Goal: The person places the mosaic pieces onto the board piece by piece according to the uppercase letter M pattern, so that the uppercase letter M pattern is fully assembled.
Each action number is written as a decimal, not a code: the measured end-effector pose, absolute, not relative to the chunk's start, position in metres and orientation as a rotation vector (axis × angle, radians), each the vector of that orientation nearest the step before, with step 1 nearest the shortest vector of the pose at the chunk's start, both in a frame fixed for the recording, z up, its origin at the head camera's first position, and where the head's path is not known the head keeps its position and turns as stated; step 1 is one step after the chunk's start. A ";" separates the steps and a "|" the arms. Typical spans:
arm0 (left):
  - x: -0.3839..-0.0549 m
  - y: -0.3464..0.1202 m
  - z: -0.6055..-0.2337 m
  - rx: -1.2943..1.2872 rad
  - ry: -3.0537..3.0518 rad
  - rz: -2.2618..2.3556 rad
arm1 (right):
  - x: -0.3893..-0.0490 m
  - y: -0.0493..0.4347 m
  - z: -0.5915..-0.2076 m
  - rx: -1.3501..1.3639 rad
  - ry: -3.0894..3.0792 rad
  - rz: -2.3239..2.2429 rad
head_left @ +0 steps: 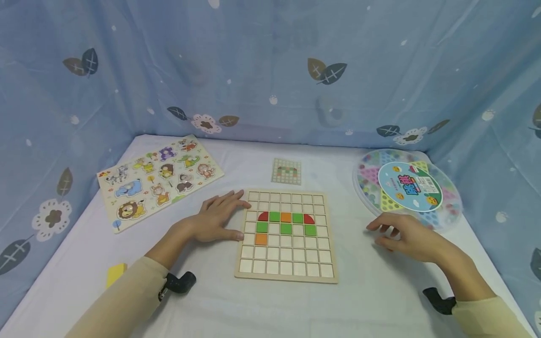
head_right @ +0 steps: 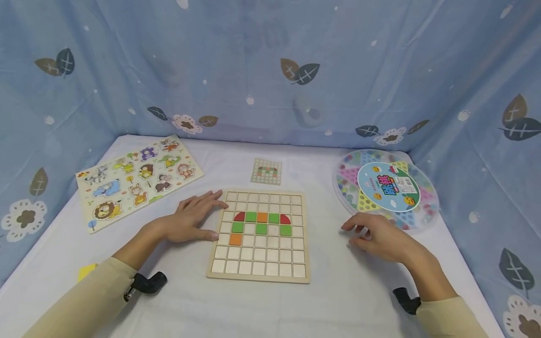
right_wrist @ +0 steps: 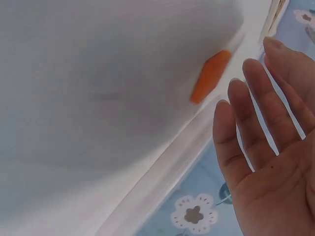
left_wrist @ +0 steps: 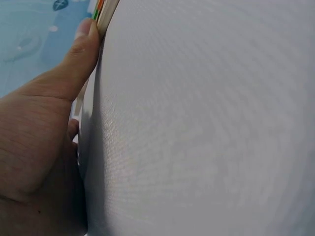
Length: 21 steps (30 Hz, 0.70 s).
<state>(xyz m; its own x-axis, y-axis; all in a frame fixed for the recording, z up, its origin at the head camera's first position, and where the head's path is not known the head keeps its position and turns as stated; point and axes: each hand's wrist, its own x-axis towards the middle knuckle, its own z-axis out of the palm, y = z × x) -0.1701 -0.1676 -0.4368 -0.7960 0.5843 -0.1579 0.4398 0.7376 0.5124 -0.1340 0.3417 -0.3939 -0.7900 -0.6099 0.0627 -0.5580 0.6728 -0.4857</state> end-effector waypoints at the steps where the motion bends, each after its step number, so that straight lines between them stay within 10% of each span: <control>1: -0.170 -0.168 -0.437 0.797 2.632 0.664 | -0.133 0.344 -0.395 -0.961 2.784 -0.741; 21: -0.170 -0.169 -0.439 0.799 2.636 0.681 | -0.119 0.370 -0.403 -0.910 2.718 -0.855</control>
